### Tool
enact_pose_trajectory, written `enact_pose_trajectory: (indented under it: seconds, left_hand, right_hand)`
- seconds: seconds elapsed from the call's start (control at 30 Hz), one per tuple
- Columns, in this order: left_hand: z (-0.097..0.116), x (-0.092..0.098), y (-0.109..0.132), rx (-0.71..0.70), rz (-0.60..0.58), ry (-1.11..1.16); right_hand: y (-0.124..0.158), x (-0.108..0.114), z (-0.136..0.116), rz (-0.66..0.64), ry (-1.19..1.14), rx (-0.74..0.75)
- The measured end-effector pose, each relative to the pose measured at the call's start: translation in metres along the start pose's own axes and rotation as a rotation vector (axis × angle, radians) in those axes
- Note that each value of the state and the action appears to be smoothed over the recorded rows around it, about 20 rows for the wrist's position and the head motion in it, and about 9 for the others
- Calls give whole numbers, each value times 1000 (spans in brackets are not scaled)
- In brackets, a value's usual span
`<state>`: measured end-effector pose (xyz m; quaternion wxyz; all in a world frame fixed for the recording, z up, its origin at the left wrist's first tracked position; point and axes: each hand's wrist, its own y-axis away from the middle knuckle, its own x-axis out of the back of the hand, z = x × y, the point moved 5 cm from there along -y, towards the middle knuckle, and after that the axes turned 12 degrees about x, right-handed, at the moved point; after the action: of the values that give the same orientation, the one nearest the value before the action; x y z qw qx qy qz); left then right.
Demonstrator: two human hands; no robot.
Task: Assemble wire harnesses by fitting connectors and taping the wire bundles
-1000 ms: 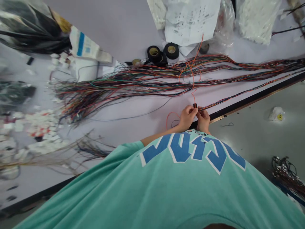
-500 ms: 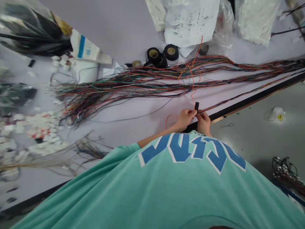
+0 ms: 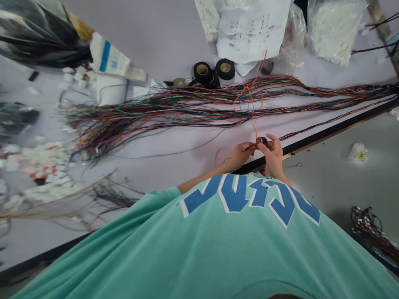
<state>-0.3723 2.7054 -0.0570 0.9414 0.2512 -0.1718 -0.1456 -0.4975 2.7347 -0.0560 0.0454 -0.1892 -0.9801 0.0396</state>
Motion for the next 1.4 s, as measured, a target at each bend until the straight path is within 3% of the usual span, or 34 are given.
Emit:
enact_pose_trajectory:
  seconds: [0.2, 0.33, 0.43, 0.67, 0.9, 1.1, 1.27, 1.4]
  left_hand:
    - [-3, -3, -4, 88, -88, 52]
    - [1, -8, 0, 130, -173, 127]
    - [1, -7, -2, 142, -155, 132]
    - [17, -5, -5, -126, -59, -321]
    - [23, -7, -11, -150, 85, -802]
    - [25, -8, -16, -96, 128, -879]
    - [27, -8, -12, -124, 68, -828]
    - [27, -10, -8, -147, 79, -963]
  right_hand:
    - [34, -5, 28, -114, -340, -163]
    - [33, -7, 47, -180, -224, -207]
    - [22, -12, 53, -248, -114, -184]
    - [14, -15, 54, -327, -121, -82]
    - [1, -16, 52, -456, 65, -82]
    - [-6, -21, 50, -473, -32, -145]
    - [-5, -23, 51, -470, -140, -148]
    - [-3, -26, 50, -467, -163, -178]
